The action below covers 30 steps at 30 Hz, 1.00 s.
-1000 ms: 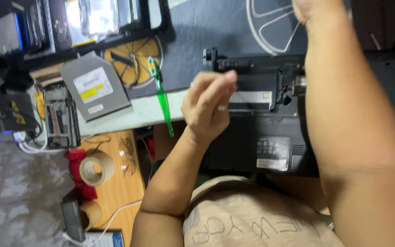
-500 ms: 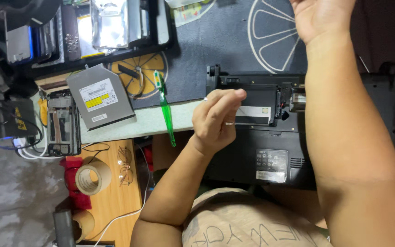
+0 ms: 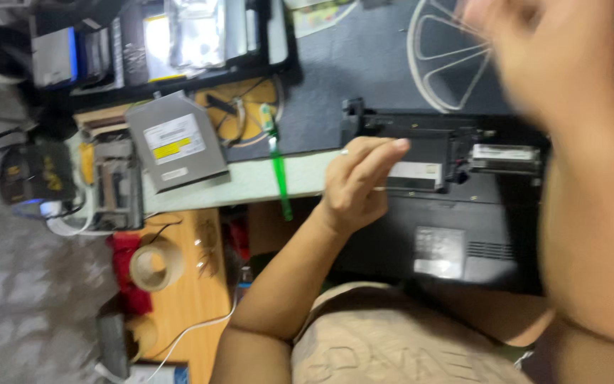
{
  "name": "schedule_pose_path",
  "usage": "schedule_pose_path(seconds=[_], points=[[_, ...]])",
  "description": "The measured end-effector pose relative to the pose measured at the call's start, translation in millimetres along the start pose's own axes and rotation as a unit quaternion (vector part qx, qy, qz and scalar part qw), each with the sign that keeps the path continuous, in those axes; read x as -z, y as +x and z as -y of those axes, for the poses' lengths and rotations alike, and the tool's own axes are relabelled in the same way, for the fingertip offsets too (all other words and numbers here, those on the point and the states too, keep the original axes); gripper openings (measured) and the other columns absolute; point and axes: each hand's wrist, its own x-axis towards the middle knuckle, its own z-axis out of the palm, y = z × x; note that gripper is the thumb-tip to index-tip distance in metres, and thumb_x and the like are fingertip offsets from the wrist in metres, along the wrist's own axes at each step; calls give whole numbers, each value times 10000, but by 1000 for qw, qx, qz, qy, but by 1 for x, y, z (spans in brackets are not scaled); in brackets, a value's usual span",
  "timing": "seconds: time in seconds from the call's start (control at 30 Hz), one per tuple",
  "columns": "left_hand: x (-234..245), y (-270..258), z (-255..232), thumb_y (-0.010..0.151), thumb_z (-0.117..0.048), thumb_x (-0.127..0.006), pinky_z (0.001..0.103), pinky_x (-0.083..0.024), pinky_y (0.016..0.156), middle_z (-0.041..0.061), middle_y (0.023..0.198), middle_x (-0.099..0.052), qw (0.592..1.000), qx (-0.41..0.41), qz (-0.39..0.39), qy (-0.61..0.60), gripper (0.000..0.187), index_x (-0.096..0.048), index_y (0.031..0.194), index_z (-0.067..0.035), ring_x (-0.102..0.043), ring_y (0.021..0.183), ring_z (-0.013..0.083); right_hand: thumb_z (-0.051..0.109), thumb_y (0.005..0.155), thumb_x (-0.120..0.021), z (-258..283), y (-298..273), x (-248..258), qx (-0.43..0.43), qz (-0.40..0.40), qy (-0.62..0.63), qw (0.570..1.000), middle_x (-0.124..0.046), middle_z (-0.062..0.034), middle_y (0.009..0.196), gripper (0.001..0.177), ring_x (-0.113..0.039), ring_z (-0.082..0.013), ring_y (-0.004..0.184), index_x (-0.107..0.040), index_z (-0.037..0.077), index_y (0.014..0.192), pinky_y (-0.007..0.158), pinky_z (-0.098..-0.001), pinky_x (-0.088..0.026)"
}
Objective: The person uses a screwdriver to remove and install screws on the underside of a laptop. They repeatedly pick up screws from the mat, place them into screw holes, and tighten them with the screwdriver.
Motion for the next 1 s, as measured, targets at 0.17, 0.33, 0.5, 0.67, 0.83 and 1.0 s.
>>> schedule_pose_path(seconds=[0.17, 0.33, 0.5, 0.67, 0.83, 1.0], points=[[-2, 6, -4, 875, -74, -821, 298, -534, 675, 51, 961, -612, 996, 21, -59, 62, 397, -664, 1229, -161, -617, 823, 222, 302, 776, -795, 72, -72, -28, 103, 174, -270, 941, -614, -147, 1356, 427, -528, -358, 1295, -718, 56, 1117, 1092, -517, -416], [-5, -8, 0, 954, 62, -740, 285, -506, 660, -31, 929, -583, 992, -14, -5, 127, 449, -672, 1292, -226, -573, 779, 160, 167, 854, -783, 60, -104, -50, 66, 115, -258, 957, -563, -123, 1502, 349, -476, -340, 1435, -710, 72, 1182, 1252, -541, -351], [-8, -16, 1, 1010, 40, -750, 232, -525, 684, -17, 876, -484, 990, -42, 10, 132, 487, -630, 1340, -297, -533, 760, 127, 135, 840, -753, 48, -108, -50, 43, 162, -258, 951, -565, -39, 1558, 283, -458, -307, 1502, -683, 103, 1112, 1332, -539, -296], [-1, -16, -6, 1064, -45, -757, 230, -561, 735, 28, 984, -520, 986, -64, 22, 150, 434, -614, 1376, -310, -555, 826, 145, 187, 816, -750, 57, -111, -51, 42, 201, -339, 918, -550, -44, 1551, 435, -453, -282, 1466, -703, 110, 1242, 1308, -512, -268], [15, -23, -20, 811, -256, -788, 270, -513, 654, 29, 925, -616, 995, -1, 1, 104, 427, -678, 1215, -173, -590, 742, 154, 318, 843, -729, 72, -131, -53, 35, 210, -288, 934, -511, -59, 1585, 430, -456, -287, 1469, -703, 136, 1232, 1308, -549, -232], [17, -31, -28, 941, -167, -814, 251, -518, 709, 0, 972, -638, 994, 17, -1, 105, 348, -714, 1274, -187, -621, 857, 136, 416, 773, -719, 74, -147, -54, 13, 228, -267, 936, -494, -5, 1583, 485, -445, -266, 1461, -704, 173, 1192, 1296, -564, -213]])
